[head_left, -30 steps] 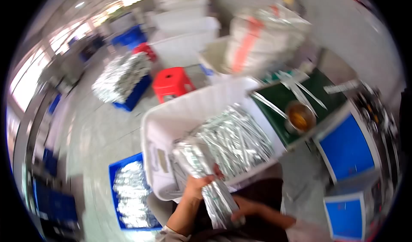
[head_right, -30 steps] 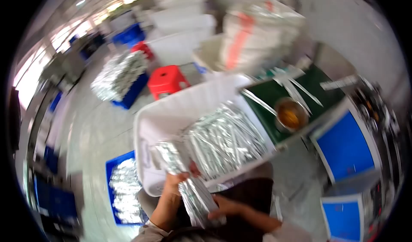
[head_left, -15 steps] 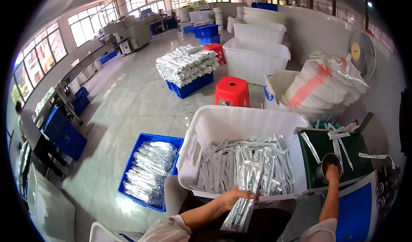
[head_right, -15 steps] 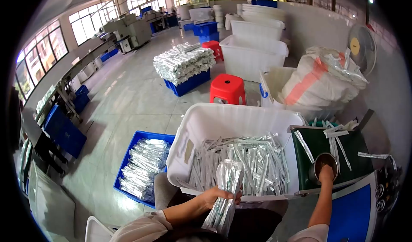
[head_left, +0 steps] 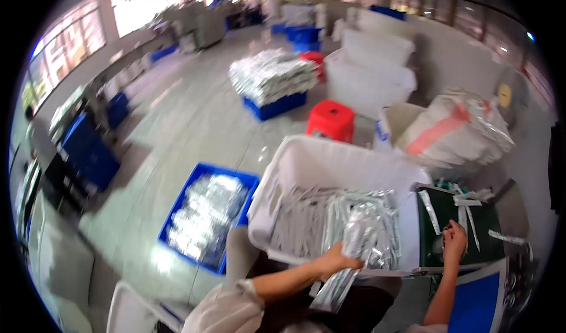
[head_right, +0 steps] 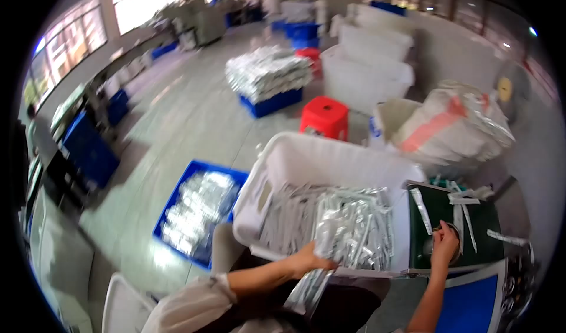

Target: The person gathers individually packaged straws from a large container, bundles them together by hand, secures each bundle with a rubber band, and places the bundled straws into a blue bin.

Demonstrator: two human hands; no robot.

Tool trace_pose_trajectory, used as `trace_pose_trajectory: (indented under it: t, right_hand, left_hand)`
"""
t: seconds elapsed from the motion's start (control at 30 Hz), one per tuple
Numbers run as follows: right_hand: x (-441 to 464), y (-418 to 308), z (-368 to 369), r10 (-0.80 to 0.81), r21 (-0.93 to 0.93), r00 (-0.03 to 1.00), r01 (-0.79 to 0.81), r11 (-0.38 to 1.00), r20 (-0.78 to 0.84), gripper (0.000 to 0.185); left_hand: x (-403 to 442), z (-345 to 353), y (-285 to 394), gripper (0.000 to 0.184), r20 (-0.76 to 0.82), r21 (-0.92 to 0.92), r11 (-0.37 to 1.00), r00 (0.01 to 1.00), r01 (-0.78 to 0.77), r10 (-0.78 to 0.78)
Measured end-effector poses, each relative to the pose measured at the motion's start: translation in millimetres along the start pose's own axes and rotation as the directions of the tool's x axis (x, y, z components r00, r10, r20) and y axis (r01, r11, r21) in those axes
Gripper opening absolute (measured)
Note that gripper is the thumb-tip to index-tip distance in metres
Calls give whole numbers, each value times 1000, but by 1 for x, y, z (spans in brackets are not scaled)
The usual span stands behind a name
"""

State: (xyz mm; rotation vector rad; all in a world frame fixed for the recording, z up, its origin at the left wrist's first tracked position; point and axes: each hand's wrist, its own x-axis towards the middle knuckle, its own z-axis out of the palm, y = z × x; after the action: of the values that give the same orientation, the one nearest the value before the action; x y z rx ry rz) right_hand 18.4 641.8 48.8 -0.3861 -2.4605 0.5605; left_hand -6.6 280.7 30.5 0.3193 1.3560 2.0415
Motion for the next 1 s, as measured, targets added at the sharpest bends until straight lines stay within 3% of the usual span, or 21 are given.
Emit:
trace_pose_trajectory:
  t: [0.03,0.1,0.17,0.2,0.3,0.43,0.47,0.5,0.53,0.57,0.6,0.63,0.67,0.7,0.73,0.77,0.8,0.87,0.9,0.97,1.0]
  right_hand:
    - [-11,-52,6,159,302,973,-203,932,165,39]
    - [-47,-125,29,5,598,895,-302,743,446,47]
    - [-76,-172,50,-113,676,907,-216,704,407,49]
    - [-80,-200,44,-68,599,906,-219,771,418,47]
    - [-81,-216,52,-116,620,820,-322,716,561,47]
    - [-60,-218,73,-223,593,787,-213,776,575,30]
    - [-57,-214,90,-257,604,837,-106,790,483,19]
    - [-50,-222,104,-341,595,846,36,803,409,13]
    - [-43,-226,121,-485,433,853,370,822,193,8]
    - [-39,-233,125,-306,536,917,128,835,257,7]
    - [-38,-209,152,-296,640,948,156,752,118,11]
    - [-43,-197,149,-232,691,915,-67,720,330,14]
    - [-60,-191,142,-197,795,863,-311,521,466,14]
    - [-79,-197,137,-324,865,803,-448,228,501,14]
    - [-99,-204,132,-444,793,726,-607,-53,526,14]
    - [-111,-215,126,-616,649,683,-680,-341,392,17]
    - [-115,-237,116,-620,636,670,-696,-333,408,17]
    - [-111,-278,100,-226,827,861,-504,-251,456,27]
    - [-98,-280,106,-393,927,839,-334,172,376,42]
    - [-90,-291,106,-516,927,808,-92,364,283,54]
    - [-83,-289,106,-613,925,740,-33,380,278,70]
  left_hand:
    - [3,1,-1,48,3,124,991,999,-45,45]
    - [0,9,14,43,26,203,978,999,-39,35]
    - [-6,13,19,36,-30,113,989,995,-95,99]
    - [-7,5,14,36,-55,116,988,992,-103,110]
    - [-20,-16,13,35,-76,-10,997,994,-80,79]
    - [-36,-41,23,36,-16,-53,996,997,-75,75]
    - [-33,-48,15,42,52,-190,981,997,-42,53]
    - [-36,-48,14,42,62,-198,980,997,-31,44]
    - [-40,-48,14,44,270,-386,922,960,34,78]
    - [-43,-47,13,47,462,-544,826,875,148,148]
    - [-47,-55,5,52,415,-478,872,903,109,115]
    - [-52,-62,6,52,369,-555,823,923,123,112]
    - [-53,-76,-3,49,385,-599,794,907,103,172]
    - [-53,-91,-12,45,382,-640,766,893,69,239]
    - [-56,-99,-15,46,350,-634,772,908,50,229]
    - [-60,-103,-21,48,315,-635,772,924,36,217]
    - [-57,-103,-33,48,318,-671,740,920,47,230]
    - [-55,-97,-30,47,322,-675,734,924,73,204]
    - [-55,-91,-22,46,298,-653,756,935,52,194]
    - [-52,-85,-15,49,243,-612,789,961,46,133]
    - [-48,-84,-18,48,247,-587,808,960,42,130]
